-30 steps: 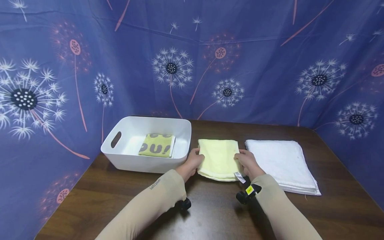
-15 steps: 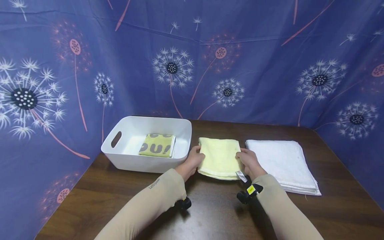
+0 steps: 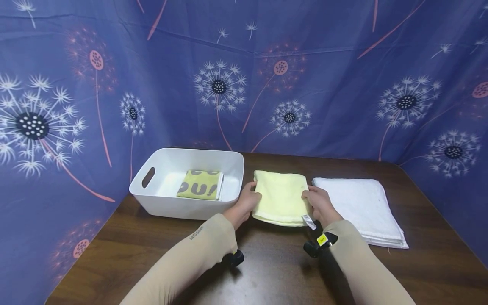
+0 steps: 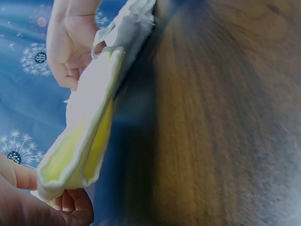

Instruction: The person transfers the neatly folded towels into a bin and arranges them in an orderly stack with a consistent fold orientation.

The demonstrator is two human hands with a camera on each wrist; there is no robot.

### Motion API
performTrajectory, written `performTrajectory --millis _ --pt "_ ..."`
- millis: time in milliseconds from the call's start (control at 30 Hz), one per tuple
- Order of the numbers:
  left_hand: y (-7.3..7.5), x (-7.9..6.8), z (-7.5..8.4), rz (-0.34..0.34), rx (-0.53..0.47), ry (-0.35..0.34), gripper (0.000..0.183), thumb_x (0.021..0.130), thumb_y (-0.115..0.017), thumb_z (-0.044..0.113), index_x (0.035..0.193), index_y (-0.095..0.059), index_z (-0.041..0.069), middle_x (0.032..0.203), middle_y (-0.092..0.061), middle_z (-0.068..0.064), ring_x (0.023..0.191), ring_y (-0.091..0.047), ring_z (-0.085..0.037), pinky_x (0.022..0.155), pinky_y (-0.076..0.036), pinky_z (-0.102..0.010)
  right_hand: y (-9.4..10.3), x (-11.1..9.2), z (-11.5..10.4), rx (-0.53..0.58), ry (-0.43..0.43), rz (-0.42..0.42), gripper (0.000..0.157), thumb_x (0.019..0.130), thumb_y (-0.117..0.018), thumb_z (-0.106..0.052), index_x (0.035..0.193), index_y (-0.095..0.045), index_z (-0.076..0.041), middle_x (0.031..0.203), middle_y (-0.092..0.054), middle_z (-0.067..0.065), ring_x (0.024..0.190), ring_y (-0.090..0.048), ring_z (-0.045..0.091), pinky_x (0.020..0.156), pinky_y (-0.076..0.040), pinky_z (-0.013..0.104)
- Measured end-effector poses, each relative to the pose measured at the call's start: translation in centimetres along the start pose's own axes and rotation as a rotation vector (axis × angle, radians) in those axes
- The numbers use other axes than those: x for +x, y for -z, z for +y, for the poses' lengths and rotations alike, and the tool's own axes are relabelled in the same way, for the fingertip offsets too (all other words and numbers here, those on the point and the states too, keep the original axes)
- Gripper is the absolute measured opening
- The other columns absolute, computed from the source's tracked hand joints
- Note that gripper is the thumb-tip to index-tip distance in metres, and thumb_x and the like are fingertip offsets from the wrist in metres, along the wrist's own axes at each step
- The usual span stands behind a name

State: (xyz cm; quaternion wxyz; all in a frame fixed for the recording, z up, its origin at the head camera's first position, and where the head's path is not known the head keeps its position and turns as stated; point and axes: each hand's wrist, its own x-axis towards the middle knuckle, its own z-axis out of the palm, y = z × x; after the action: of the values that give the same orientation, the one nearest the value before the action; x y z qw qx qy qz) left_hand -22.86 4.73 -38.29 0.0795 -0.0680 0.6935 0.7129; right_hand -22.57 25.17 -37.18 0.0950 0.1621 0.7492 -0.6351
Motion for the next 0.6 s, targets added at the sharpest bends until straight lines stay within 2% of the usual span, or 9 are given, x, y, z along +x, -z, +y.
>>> performTrajectory --millis 433,600 --pt "0.0 -0.6 1.7 -0.021 -0.027 -0.02 0.058 0.079 -0.039 -0.011 0.134 -0.041 0.005 0.094 -0.054 -0.011 0.071 -0.056 -0.021 0.055 -0.046 -0.029 0.2 -0.8 -1.2 0.016 0.014 0.008 0.066 0.087 -0.043 -0.004 0.147 -0.014 0.002 0.14 -0.027 0.024 0.081 -0.05 0.01 0.067 -0.048 0.023" --pt "-0.1 -0.5 1.9 -0.024 -0.023 -0.021 0.058 0.079 -0.039 -0.011 0.135 -0.041 0.006 0.094 -0.053 -0.01 0.07 -0.055 -0.021 0.054 -0.046 -0.029 0.3 -0.9 -1.6 0.056 0.027 0.005 0.066 0.087 -0.043 -0.003 0.147 -0.014 0.002 0.133 -0.033 0.022 0.076 -0.052 0.008 0.065 -0.049 0.024"
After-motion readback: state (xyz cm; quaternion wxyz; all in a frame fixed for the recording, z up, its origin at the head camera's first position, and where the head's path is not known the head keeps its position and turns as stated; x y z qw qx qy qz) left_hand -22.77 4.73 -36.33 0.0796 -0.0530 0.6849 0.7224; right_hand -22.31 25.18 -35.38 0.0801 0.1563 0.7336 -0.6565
